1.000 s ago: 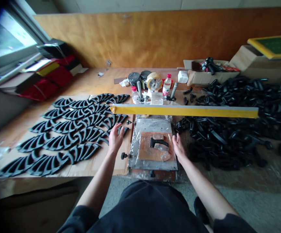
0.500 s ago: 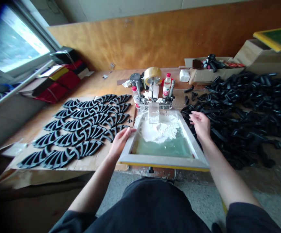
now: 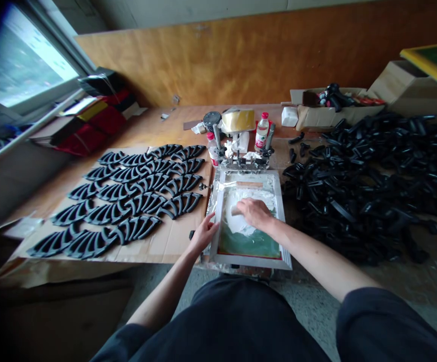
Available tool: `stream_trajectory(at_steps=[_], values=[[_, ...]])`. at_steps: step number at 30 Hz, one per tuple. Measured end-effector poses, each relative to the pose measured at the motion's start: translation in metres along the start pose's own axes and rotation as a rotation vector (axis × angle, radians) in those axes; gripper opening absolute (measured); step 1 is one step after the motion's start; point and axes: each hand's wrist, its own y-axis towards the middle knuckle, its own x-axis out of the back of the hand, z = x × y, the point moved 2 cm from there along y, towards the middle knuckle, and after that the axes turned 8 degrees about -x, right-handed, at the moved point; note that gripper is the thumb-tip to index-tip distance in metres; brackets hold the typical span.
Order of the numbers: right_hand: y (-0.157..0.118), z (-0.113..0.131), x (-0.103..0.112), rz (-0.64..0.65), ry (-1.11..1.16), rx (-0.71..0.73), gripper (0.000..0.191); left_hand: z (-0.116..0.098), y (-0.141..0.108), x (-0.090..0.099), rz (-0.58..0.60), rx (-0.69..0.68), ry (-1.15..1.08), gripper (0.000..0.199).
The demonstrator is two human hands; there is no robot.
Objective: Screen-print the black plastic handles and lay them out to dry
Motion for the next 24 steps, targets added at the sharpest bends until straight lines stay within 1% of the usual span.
stream_trajectory(at_steps=[3,5,6,8,10,11,12,14,16,18,21,22,23,24], values=[[-0.031,0.002,-0.002,0.049,0.04,0.213,0.028,0.003,0.0,0.0,-0.006,0.008,-0.008,0.055],[-0.035,0.001,0.003,0.096,0.042,0.276,0.025,0.002,0.0,0.0,-0.006,0.012,-0.009,0.054],[-0.033,0.0,0.005,0.1,0.041,0.267,0.022,0.001,0.0,0.0,-0.004,0.013,-0.011,0.054],[-0.027,-0.001,0.007,0.04,0.044,0.192,0.018,-0.001,-0.001,0.001,0.002,0.012,-0.021,0.055],[-0.025,0.001,0.003,-0.052,0.05,0.135,0.021,-0.005,-0.002,0.003,0.002,0.014,-0.037,0.056],[-0.028,0.002,-0.001,-0.08,0.053,0.136,0.024,-0.006,-0.003,0.004,0.0,0.014,-0.044,0.056],[-0.032,0.003,-0.005,-0.087,0.06,0.152,0.027,-0.008,-0.004,0.005,-0.002,0.014,-0.051,0.057],[-0.042,0.003,-0.012,-0.052,0.083,0.19,0.03,-0.01,-0.005,0.006,-0.004,0.01,-0.065,0.057],[-0.041,0.002,-0.011,-0.026,0.103,0.161,0.027,-0.012,-0.005,0.007,-0.004,0.007,-0.084,0.056],[-0.025,0.0,0.001,-0.056,0.119,0.059,0.03,-0.015,-0.005,0.01,0.009,0.007,-0.119,0.058],[0.016,-0.006,0.033,-0.167,0.131,-0.111,0.054,-0.029,-0.007,0.019,0.055,-0.002,-0.218,0.065],[0.028,-0.013,0.046,-0.207,0.134,-0.158,0.06,-0.037,-0.009,0.024,0.063,-0.007,-0.262,0.066],[0.037,-0.023,0.06,-0.253,0.141,-0.201,0.062,-0.046,-0.01,0.029,0.062,-0.013,-0.31,0.064],[0.041,-0.037,0.073,-0.311,0.158,-0.245,0.06,-0.058,-0.011,0.036,0.055,-0.02,-0.361,0.062]])
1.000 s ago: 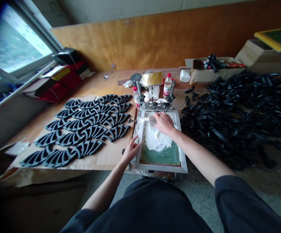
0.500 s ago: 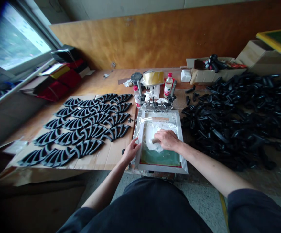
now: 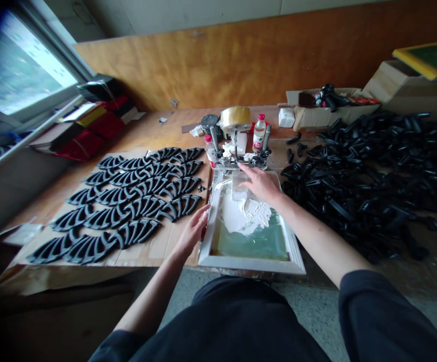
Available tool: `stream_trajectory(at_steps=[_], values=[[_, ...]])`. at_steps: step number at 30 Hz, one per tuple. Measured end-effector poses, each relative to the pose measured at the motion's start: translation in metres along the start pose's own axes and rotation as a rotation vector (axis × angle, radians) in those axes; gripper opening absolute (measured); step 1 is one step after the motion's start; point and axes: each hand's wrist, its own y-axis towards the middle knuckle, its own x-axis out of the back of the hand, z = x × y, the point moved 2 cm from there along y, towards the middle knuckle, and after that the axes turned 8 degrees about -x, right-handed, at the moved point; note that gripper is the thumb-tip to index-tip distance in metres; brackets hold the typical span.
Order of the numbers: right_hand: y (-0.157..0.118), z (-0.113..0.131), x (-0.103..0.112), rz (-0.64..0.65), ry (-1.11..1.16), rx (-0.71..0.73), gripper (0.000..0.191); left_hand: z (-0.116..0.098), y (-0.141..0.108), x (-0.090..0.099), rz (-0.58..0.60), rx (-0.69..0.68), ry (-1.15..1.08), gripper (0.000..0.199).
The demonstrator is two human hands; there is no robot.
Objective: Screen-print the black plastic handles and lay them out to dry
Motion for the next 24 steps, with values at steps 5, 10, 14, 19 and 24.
stream_trajectory(at_steps=[5,10,14,19,24], values=[[0.001,-0.093,0.035,-0.271,0.13,-0.347,0.035,-0.077,0.013,0.002,-0.096,-0.159,-0.19,0.064],[-0.059,-0.097,-0.035,-0.012,0.024,-0.314,0.034,-0.118,0.048,-0.007,-0.091,-0.358,-0.339,0.057],[-0.096,-0.038,-0.089,0.186,-0.214,-0.106,0.023,-0.078,0.037,-0.029,-0.154,-0.192,-0.419,0.06],[-0.122,0.021,-0.092,0.155,-0.164,-0.103,0.016,0.007,-0.017,-0.079,0.153,0.398,-0.491,0.062],[-0.131,0.002,-0.054,0.226,-0.085,0.149,0.016,0.038,-0.019,-0.037,-0.09,0.298,-0.246,0.044]])
